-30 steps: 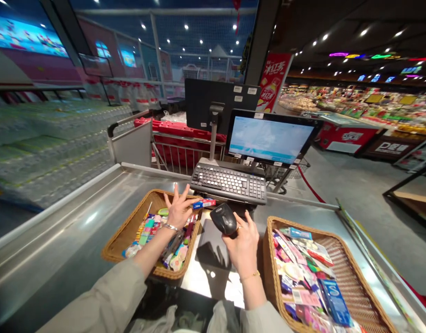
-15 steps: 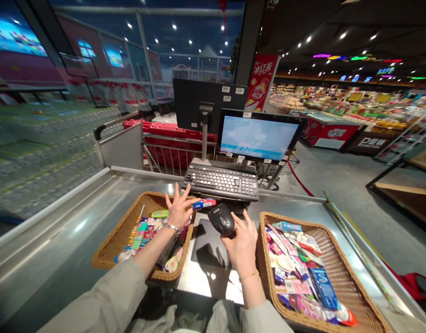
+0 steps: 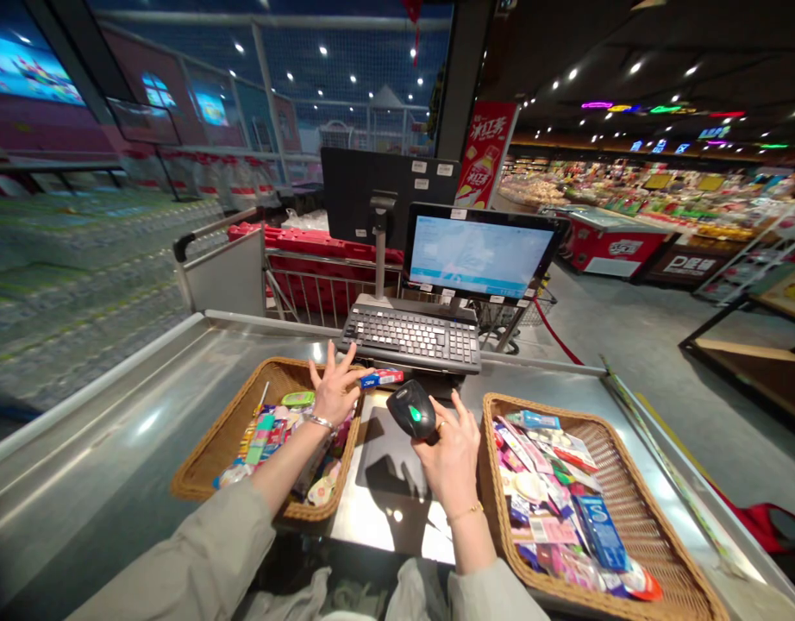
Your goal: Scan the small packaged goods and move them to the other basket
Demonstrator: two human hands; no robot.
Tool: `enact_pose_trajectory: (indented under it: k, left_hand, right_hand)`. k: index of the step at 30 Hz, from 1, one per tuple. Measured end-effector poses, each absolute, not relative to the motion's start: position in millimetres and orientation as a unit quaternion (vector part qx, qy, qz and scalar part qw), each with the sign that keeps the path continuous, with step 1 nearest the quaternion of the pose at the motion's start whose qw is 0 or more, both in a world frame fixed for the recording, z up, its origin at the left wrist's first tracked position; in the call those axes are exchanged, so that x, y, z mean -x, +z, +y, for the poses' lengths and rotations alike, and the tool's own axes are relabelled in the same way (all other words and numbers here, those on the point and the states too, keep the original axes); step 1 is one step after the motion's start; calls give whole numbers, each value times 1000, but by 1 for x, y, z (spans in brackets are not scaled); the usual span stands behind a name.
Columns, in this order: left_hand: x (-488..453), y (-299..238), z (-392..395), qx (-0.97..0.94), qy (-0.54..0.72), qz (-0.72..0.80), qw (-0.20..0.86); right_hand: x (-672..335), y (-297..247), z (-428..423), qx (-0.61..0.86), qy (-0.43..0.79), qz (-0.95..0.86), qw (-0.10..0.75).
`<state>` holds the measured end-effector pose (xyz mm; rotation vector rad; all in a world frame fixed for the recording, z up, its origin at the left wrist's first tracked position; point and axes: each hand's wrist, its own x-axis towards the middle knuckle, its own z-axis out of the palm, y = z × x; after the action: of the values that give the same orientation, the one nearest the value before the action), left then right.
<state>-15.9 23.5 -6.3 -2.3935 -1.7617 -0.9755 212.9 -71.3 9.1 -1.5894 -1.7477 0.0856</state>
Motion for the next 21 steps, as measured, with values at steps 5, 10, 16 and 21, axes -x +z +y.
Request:
enact_pose_trajectory:
  k: [5,10,16,21]
  left_hand:
    - [15,-4,22,766,-312,-562,1]
    - [14,-1,22,766,-313,-562,5]
    - [9,0,23,767,-331,-550,-4]
    - [2,5,21,769,-334,-545,-15]
  right_hand:
    - [-213,10,-71,627,31,-682,375]
    - [-216,9,-70,641,35,-668,376]
    - [-223,6,-70,646,23,-655,392]
    - [-228,2,-70,657,8,-639,400]
